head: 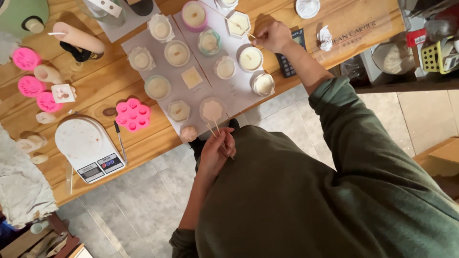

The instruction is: The person works at a wooden table, handling pink silicone molds and finished candles. They use scissors to cut wooden sticks, apply glue to the sticks, and insert them into the molds. The person also moves items on a nearby shelf and uses a digital scale.

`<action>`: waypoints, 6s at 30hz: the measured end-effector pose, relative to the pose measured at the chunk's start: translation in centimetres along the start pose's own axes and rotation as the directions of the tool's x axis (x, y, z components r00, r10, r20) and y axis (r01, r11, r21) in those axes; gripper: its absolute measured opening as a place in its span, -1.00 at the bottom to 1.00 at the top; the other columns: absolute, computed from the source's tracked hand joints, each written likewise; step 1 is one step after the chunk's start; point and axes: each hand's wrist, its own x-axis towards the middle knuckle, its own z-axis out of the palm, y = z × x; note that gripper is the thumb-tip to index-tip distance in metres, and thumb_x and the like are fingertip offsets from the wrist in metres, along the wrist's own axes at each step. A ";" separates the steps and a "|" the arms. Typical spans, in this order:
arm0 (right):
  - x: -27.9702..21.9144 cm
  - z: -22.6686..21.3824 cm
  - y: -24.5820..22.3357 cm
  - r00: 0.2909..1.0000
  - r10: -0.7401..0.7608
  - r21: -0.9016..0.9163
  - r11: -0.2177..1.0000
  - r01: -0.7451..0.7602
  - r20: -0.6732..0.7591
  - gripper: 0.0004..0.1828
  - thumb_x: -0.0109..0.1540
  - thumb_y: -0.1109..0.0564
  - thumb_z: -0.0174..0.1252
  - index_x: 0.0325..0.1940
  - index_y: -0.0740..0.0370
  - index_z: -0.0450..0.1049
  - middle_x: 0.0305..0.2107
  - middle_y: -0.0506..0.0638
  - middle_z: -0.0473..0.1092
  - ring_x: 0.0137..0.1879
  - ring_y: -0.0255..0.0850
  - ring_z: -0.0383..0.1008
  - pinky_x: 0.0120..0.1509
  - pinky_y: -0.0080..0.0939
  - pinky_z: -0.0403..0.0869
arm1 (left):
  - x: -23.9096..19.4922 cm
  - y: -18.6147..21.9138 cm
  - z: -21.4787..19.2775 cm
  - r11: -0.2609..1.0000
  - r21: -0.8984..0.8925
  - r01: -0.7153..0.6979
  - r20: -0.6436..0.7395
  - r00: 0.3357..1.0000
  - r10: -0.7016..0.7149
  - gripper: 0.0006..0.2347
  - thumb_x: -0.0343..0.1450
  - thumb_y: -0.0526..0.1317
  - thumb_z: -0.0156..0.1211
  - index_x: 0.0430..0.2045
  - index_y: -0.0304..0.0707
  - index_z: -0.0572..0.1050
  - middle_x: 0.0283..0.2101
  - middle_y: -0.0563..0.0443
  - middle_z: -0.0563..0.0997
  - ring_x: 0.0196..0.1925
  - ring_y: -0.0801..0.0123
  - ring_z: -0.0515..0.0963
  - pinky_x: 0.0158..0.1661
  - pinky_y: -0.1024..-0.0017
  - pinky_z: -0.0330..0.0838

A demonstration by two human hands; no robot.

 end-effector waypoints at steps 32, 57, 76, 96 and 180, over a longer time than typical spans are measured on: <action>-20.8 -4.5 -20.4 0.975 -0.104 0.854 0.508 -0.117 0.196 -0.81 0.11 0.31 0.47 -0.21 0.28 0.64 -0.53 0.00 0.55 -0.42 -0.35 0.56 -0.31 -0.33 0.55 | 1.1 -1.1 -1.2 0.895 -0.045 -0.445 0.024 0.895 0.446 -0.43 0.42 -0.20 0.37 0.27 -0.41 0.22 0.24 -0.32 0.45 0.28 -0.03 0.49 0.30 0.06 0.40; -25.8 6.1 -34.9 0.919 0.047 0.645 0.698 -0.310 0.391 -0.91 0.18 0.14 0.39 -0.23 0.10 0.67 -0.51 0.01 0.58 -0.45 -0.31 0.49 -0.43 -0.36 0.45 | -16.2 13.6 -16.6 0.794 -0.080 -0.603 -0.201 0.790 0.579 -0.63 0.59 -0.05 -0.12 0.11 -0.33 0.46 -0.41 0.01 0.29 -0.44 0.42 0.24 -0.46 0.55 0.16; -27.2 17.8 -48.8 0.790 -0.312 0.790 0.521 -0.323 0.528 -0.77 0.16 0.23 0.45 -0.10 0.23 0.66 -0.41 0.08 0.62 -0.30 -0.28 0.62 -0.18 -0.29 0.62 | -25.2 10.8 -15.4 0.701 0.120 -0.703 -0.318 0.642 0.698 -0.76 0.58 -0.30 0.05 0.14 -0.30 0.45 0.18 -0.41 0.54 0.19 -0.09 0.58 0.15 0.15 0.59; -30.6 29.3 -65.5 0.839 -0.485 0.919 0.392 -0.046 0.249 -0.88 0.18 0.32 0.37 -0.20 0.33 0.64 -0.51 0.13 0.60 -0.41 -0.25 0.58 -0.33 -0.29 0.59 | -50.1 9.9 -26.4 0.434 0.306 -0.847 -0.608 0.177 0.774 -0.69 0.60 -0.17 -0.04 0.18 -0.37 0.38 0.15 -0.38 0.57 0.16 -0.08 0.61 0.10 0.15 0.59; 0.4 35.1 -128.4 0.495 -0.517 0.048 0.656 0.753 -0.698 -0.77 0.04 0.35 0.35 -0.23 0.24 0.63 -0.33 -0.07 0.55 -0.32 -0.23 0.46 -0.26 -0.32 0.46 | -64.1 73.0 -52.2 0.658 0.632 -0.409 0.303 0.912 0.276 -0.79 0.59 -0.26 0.03 0.00 -0.45 0.49 -0.08 -0.17 0.66 -0.10 0.31 0.64 -0.03 0.45 0.54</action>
